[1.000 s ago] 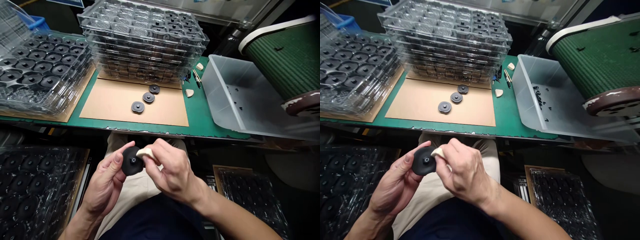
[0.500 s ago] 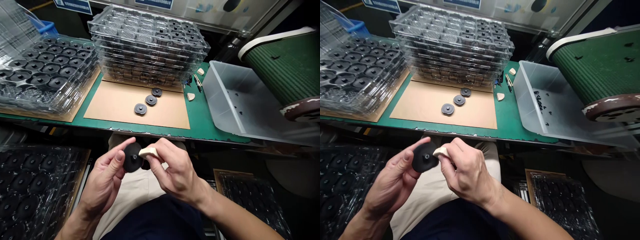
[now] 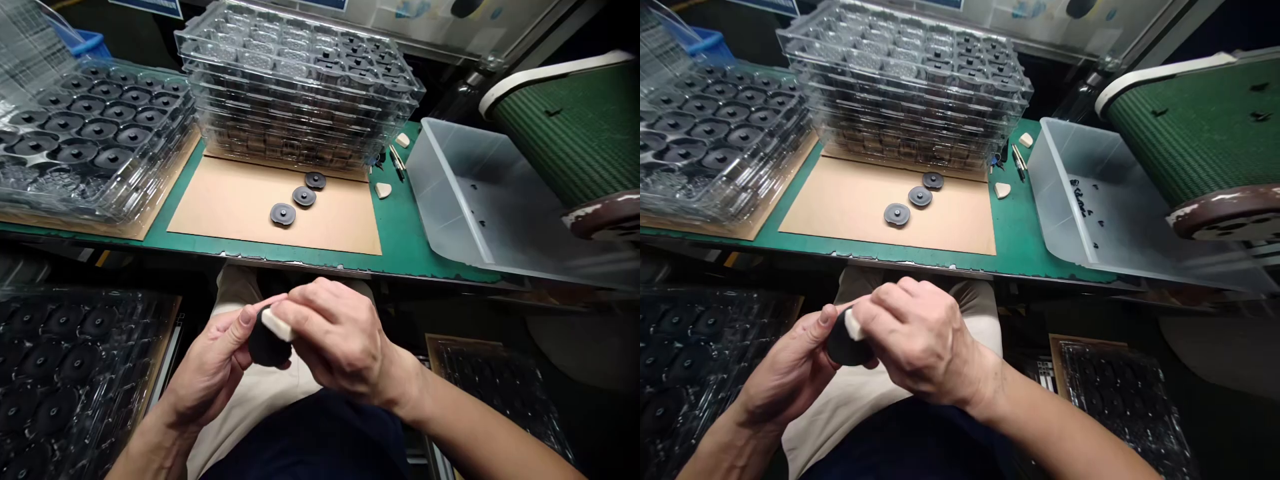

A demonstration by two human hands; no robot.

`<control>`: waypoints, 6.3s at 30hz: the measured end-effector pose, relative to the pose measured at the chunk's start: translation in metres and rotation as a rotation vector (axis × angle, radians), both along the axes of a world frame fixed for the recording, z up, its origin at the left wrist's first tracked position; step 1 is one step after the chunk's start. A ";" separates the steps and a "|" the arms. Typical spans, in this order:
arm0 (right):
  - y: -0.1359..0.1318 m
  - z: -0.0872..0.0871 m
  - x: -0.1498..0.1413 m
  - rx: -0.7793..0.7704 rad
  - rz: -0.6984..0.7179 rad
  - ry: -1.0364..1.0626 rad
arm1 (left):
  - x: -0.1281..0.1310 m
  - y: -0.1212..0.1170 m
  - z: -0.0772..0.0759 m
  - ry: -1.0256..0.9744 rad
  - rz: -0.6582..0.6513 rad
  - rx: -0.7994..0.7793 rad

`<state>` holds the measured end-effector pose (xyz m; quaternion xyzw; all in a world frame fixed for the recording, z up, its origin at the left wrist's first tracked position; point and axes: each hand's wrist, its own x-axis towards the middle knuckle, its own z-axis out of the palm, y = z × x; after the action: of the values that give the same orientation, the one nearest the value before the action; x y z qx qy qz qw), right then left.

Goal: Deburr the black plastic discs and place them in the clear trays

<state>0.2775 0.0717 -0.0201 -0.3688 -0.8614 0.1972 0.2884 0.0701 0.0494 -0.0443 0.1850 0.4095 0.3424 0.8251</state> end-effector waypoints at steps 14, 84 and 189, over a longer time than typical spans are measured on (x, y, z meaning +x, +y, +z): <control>0.000 -0.005 -0.012 -0.038 -0.052 0.008 | -0.004 0.005 -0.008 -0.054 0.098 -0.048; 0.018 -0.027 -0.029 -0.258 -0.206 0.036 | -0.020 0.011 -0.018 0.024 0.279 -0.057; -0.021 -0.087 -0.047 -0.936 0.058 0.319 | -0.025 -0.014 -0.035 0.369 0.290 0.111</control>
<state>0.2310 0.0507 -0.1066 -0.3999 -0.6352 0.6250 0.2145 0.0456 0.0359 -0.0793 0.2288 0.5560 0.4399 0.6670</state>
